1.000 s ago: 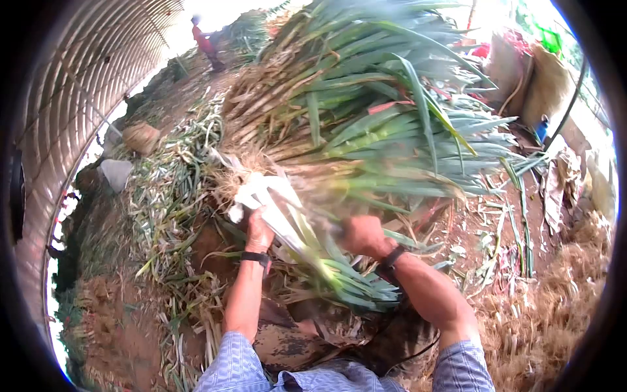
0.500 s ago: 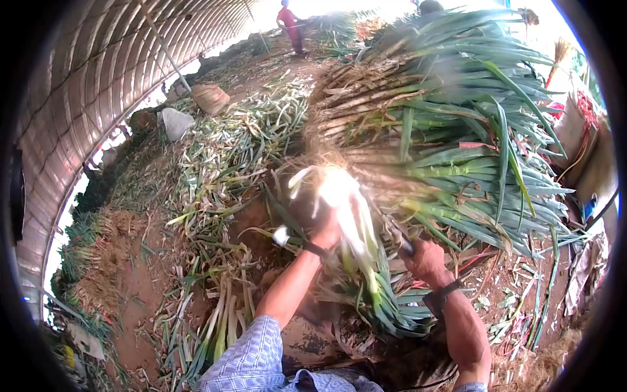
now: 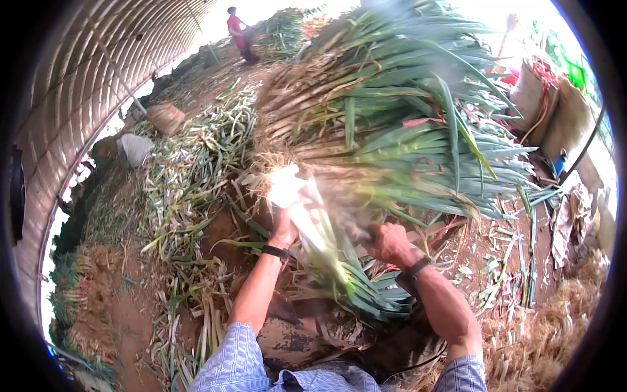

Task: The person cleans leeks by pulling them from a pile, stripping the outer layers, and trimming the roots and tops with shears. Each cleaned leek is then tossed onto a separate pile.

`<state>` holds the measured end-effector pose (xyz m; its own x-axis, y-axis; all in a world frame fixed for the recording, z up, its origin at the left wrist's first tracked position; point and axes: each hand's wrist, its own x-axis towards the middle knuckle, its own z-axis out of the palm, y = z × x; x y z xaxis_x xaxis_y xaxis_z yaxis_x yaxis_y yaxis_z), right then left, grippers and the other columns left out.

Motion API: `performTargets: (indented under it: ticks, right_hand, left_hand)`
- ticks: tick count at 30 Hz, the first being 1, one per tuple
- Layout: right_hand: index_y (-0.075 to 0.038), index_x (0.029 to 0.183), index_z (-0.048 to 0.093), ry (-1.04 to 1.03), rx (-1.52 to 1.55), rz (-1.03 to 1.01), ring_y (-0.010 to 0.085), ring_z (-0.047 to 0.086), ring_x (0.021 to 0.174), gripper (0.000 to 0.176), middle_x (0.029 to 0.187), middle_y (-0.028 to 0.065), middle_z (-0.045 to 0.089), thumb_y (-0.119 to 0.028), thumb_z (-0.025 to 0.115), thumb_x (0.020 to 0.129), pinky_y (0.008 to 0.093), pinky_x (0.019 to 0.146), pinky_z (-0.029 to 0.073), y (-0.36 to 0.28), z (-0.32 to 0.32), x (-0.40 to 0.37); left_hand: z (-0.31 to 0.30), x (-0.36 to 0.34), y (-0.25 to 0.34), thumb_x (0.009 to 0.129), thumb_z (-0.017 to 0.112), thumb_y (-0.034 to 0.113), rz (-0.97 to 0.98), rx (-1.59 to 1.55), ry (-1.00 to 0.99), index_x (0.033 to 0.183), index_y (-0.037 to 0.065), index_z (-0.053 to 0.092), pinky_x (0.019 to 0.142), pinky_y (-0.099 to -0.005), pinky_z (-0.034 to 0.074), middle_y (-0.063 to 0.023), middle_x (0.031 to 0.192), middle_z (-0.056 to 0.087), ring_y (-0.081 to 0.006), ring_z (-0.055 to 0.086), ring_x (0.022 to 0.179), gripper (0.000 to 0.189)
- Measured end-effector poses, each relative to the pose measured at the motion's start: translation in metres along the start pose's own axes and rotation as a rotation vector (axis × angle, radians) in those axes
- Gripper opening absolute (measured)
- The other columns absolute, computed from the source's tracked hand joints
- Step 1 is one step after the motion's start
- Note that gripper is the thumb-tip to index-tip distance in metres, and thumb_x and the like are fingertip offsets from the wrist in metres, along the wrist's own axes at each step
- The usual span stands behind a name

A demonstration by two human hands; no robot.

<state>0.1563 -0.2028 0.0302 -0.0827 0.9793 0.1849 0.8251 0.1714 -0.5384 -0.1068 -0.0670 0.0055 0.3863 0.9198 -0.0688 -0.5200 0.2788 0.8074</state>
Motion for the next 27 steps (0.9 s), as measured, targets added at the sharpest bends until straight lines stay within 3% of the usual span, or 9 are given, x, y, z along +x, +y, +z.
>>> performTargets:
  ticks: [2,6,10,20,24,27]
  right_hand:
    - [-0.006,0.083,0.065,0.024,0.007,-0.041,0.0397,0.064,0.067,0.031,0.069,0.0172,0.065,-0.036,0.07,0.078,0.0484,0.062,0.05,0.004,0.007,0.001]
    - [-0.006,0.082,0.064,0.011,-0.019,0.008,0.0391,0.064,0.067,0.03,0.069,0.0171,0.065,-0.035,0.07,0.078,0.0481,0.061,0.05,0.007,0.011,0.004]
    - [-0.006,0.081,0.065,-0.01,0.01,0.005,0.0379,0.065,0.067,0.031,0.069,0.0162,0.066,-0.037,0.069,0.079,0.0476,0.06,0.05,0.004,0.008,0.003]
    - [-0.005,0.082,0.065,-0.01,-0.032,0.001,0.0383,0.065,0.066,0.034,0.069,0.0173,0.066,-0.039,0.068,0.081,0.048,0.06,0.05,-0.009,-0.001,0.002]
    - [-0.006,0.084,0.066,-0.052,-0.014,0.012,0.0383,0.065,0.068,0.035,0.07,0.0179,0.066,-0.041,0.068,0.081,0.0478,0.062,0.051,0.003,0.004,0.0]
    - [-0.006,0.088,0.069,-0.196,0.069,0.025,0.0385,0.065,0.074,0.04,0.075,0.018,0.067,-0.045,0.069,0.08,0.0479,0.066,0.051,-0.003,-0.012,-0.007]
  left_hand:
    - [-0.002,0.0,-0.002,0.087,0.062,0.019,0.015,0.038,0.005,0.132,0.005,0.048,0.07,-0.0413,0.062,-0.0141,0.112,0.06,-0.0285,0.065,0.101,0.05]
    - [-0.008,0.006,-0.002,0.086,0.062,0.02,-0.025,0.155,-0.035,0.133,0.006,0.045,0.071,-0.0403,0.063,-0.0153,0.116,0.057,-0.0284,0.063,0.106,0.052]
    - [0.014,-0.005,0.003,0.087,0.063,0.019,0.096,0.192,0.018,0.131,0.007,0.045,0.072,-0.0468,0.063,-0.0128,0.125,0.054,-0.0272,0.057,0.116,0.049]
    - [0.031,-0.015,0.011,0.083,0.056,0.008,-0.042,0.063,0.173,0.121,0.003,0.051,0.081,-0.0511,0.059,-0.012,0.108,0.059,-0.0291,0.063,0.099,0.038]
    - [0.008,-0.004,0.002,0.082,0.058,0.009,-0.017,0.057,0.126,0.111,0.002,0.056,0.075,-0.0409,0.059,-0.0098,0.098,0.062,-0.0248,0.063,0.094,0.03]
    - [-0.015,0.012,-0.004,0.081,0.059,0.011,0.086,0.112,0.266,0.105,0.002,0.06,0.068,-0.034,0.055,-0.0079,0.09,0.063,-0.0217,0.063,0.084,0.025]
